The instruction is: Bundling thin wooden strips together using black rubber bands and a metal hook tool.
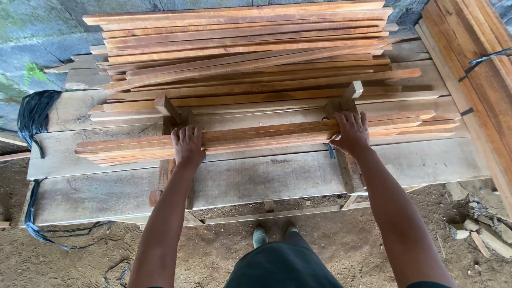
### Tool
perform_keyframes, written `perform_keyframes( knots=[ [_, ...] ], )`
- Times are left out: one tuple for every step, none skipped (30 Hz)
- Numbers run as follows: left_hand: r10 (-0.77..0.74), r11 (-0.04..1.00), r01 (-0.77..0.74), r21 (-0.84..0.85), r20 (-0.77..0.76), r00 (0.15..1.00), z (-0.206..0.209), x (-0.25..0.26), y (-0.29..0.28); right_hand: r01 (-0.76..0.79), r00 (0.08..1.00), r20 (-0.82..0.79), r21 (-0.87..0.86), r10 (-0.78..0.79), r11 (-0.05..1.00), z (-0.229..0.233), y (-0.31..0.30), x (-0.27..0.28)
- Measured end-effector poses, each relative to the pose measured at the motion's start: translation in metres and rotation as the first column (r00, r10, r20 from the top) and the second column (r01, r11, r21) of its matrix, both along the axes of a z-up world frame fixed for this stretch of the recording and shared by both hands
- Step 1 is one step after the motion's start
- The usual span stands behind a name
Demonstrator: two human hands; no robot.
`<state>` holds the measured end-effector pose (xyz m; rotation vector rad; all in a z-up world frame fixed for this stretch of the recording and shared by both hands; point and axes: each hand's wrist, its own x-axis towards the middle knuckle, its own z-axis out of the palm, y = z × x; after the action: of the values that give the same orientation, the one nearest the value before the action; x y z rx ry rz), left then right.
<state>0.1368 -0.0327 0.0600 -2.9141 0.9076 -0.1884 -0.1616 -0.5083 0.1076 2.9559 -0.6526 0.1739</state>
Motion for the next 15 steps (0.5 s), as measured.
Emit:
perform_keyframes(
  knots=[
    [0.001, 1.000, -0.001, -0.001, 0.002, 1.000, 0.000, 0.002, -0.001, -0.001, 1.000, 0.002, -0.001, 0.001, 1.000, -0.002, -0.002, 0.001],
    [-0.006, 1.000, 0.006, -0.007, -0.024, 1.000, -0.001, 0.004, -0.001, 0.003, 1.000, -0.030, -0.004, -0.003, 1.000, -0.004, -0.004, 0.003],
    [-0.014, 1.000, 0.013, -0.013, -0.049, 0.999, -0.001, 0.006, -0.002, 0.007, 0.998, -0.062, -0.007, -0.007, 1.000, -0.006, -0.006, 0.005],
    [-0.013, 1.000, 0.012, -0.013, -0.050, 0.999, 0.000, 0.008, -0.007, 0.006, 0.998, -0.063, -0.008, -0.006, 1.000, -0.003, -0.001, 0.012],
    [-0.010, 1.000, 0.012, 0.017, -0.087, 0.996, 0.000, 0.010, -0.012, 0.028, 0.991, -0.132, -0.012, -0.030, 1.000, 0.000, 0.004, 0.020],
    [-0.007, 0.999, 0.014, 0.047, -0.125, 0.992, 0.001, 0.011, -0.017, 0.051, 0.978, -0.202, -0.017, -0.053, 0.999, 0.003, 0.008, 0.028],
    [-0.007, 0.999, 0.013, 0.047, -0.127, 0.992, 0.004, 0.005, -0.032, 0.050, 0.978, -0.204, -0.018, -0.053, 0.999, 0.006, 0.020, 0.039],
    [-0.070, 0.996, 0.077, 0.038, -0.164, 0.984, 0.008, -0.001, -0.046, -0.001, 0.967, -0.254, -0.002, 0.000, 1.000, 0.008, 0.033, 0.050],
    [-0.132, 0.990, 0.140, 0.027, -0.200, 0.971, 0.012, -0.006, -0.060, -0.051, 0.952, -0.303, 0.017, 0.054, 0.999, 0.010, 0.045, 0.062],
    [-0.134, 0.989, 0.142, 0.027, -0.200, 0.970, 0.016, -0.017, -0.075, -0.048, 0.952, -0.303, 0.018, 0.051, 0.999, 0.003, 0.057, 0.072],
    [-0.190, 0.981, 0.196, 0.011, -0.195, 0.962, 0.020, -0.027, -0.091, -0.160, 0.962, -0.219, 0.024, 0.162, 0.987, -0.003, 0.068, 0.083],
    [-0.245, 0.969, 0.249, -0.004, -0.191, 0.951, 0.024, -0.038, -0.105, -0.270, 0.953, -0.135, 0.021, 0.271, 0.962, -0.010, 0.080, 0.092],
    [-0.247, 0.968, 0.251, -0.004, -0.193, 0.950, 0.020, -0.041, -0.112, -0.268, 0.953, -0.137, 0.023, 0.269, 0.963, -0.012, 0.086, 0.093],
    [-0.284, 0.959, 0.284, -0.021, -0.154, 0.946, 0.016, -0.044, -0.119, -0.294, 0.952, -0.088, 0.009, 0.294, 0.956, -0.013, 0.091, 0.096],
    [-0.319, 0.948, 0.317, -0.036, -0.114, 0.941, 0.013, -0.046, -0.126, -0.319, 0.947, -0.038, -0.006, 0.319, 0.948, -0.014, 0.097, 0.099]
  ],
)
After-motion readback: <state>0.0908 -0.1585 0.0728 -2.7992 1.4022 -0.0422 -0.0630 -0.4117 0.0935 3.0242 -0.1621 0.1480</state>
